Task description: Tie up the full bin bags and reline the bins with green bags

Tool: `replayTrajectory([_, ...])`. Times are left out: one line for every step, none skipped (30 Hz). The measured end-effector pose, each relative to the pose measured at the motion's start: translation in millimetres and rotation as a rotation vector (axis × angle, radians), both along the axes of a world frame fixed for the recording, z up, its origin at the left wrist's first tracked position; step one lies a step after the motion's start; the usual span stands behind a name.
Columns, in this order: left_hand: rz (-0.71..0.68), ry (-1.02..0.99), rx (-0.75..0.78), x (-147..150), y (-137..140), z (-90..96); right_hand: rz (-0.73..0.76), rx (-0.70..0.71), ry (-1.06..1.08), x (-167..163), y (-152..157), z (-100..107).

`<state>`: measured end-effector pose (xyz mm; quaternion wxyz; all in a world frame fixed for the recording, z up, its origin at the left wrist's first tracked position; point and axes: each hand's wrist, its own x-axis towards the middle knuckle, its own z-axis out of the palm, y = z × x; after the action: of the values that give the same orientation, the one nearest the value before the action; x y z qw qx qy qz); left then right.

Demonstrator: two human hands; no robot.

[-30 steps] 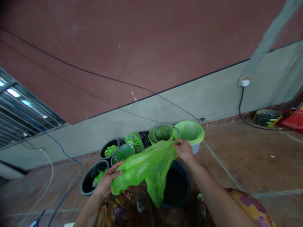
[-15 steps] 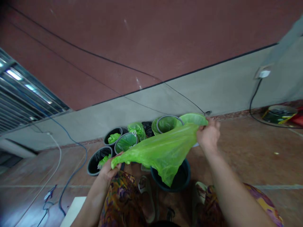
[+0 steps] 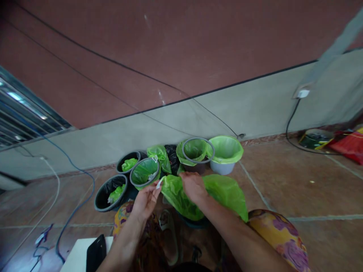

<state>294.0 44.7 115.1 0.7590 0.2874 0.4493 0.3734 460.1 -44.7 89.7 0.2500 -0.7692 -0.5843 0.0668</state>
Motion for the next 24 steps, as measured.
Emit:
replayTrajectory([-0.002, 0.024, 0.05, -3, 1, -2.7, -0.02, -0.027, 0.01, 8, 0, 0])
replayTrajectory([-0.012, 0.052, 0.101, -7, 3, -6.6, -0.039, -0.037, 0.026, 15, -1, 1])
replayTrajectory([-0.031, 0.088, 0.155, -10, 4, -11.3, -0.057, -0.037, 0.043, 21, -2, 2])
replayTrajectory([-0.056, 0.135, 0.213, -13, 6, -16.5, -0.075, -0.034, 0.058, 26, -4, 3])
replayTrajectory([-0.08, 0.2, 0.279, -16, 8, -22.0, -0.089, -0.031, 0.07, 31, -6, 4])
replayTrajectory([-0.098, 0.285, 0.357, -19, 11, -27.2, -0.106, -0.026, 0.076, 35, -7, 5])
replayTrajectory([-0.107, 0.387, 0.445, -21, 13, -31.8, -0.123, -0.02, 0.075, 40, -9, 5])
replayTrajectory([-0.115, 0.501, 0.534, -24, 16, -35.5, -0.137, -0.013, 0.068, 46, -11, 5])
replayTrajectory([-0.119, 0.617, 0.615, -27, 19, -38.0, -0.151, -0.008, 0.056, 53, -13, 5])
replayTrajectory([-0.124, 0.727, 0.678, -31, 22, -39.5, -0.169, -0.005, 0.037, 60, -15, 4])
replayTrajectory([-0.127, 0.823, 0.725, -34, 25, -39.8, -0.199, -0.004, 0.011, 68, -16, 3])
replayTrajectory([-0.128, 0.901, 0.761, -38, 27, -39.4, -0.244, 0.002, -0.021, 76, -18, 2])
replayTrajectory([-0.125, 0.959, 0.794, -41, 28, -38.5, -0.297, 0.024, -0.054, 82, -19, 2])
replayTrajectory([-0.125, 1.001, 0.827, -43, 29, -37.5, -0.351, 0.068, -0.078, 86, -20, 3])
replayTrajectory([-0.125, 1.026, 0.861, -45, 29, -36.6, -0.388, 0.132, -0.081, 87, -20, 5])
replayTrajectory([-0.13, 1.036, 0.891, -45, 29, -36.0, -0.394, 0.212, -0.058, 83, -21, 8])
replayTrajectory([-0.137, 1.037, 0.912, -45, 28, -35.7, -0.371, 0.292, -0.01, 76, -21, 11])
replayTrajectory([-0.146, 1.035, 0.92, -44, 28, -35.6, -0.322, 0.354, 0.049, 65, -21, 14])
replayTrajectory([-0.154, 1.032, 0.921, -43, 28, -35.7, -0.254, 0.381, 0.109, 51, -20, 17])
replayTrajectory([-0.157, 1.033, 0.916, -42, 28, -35.8, -0.183, 0.364, 0.151, 37, -20, 17])
replayTrajectory([-0.154, 1.038, 0.908, -41, 29, -35.9, -0.12, 0.296, 0.167, 24, -18, 16])
replayTrajectory([-0.148, 1.047, 0.897, -42, 31, -36.1, -0.076, 0.189, 0.163, 14, -16, 12])
replayTrajectory([-0.139, 1.063, 0.886, -43, 32, -36.7, -0.071, 0.063, 0.147, 7, -13, 4])
replayTrajectory([-0.131, 1.081, 0.876, -45, 35, -38.0, -0.111, -0.065, 0.13, 5, -8, -6])
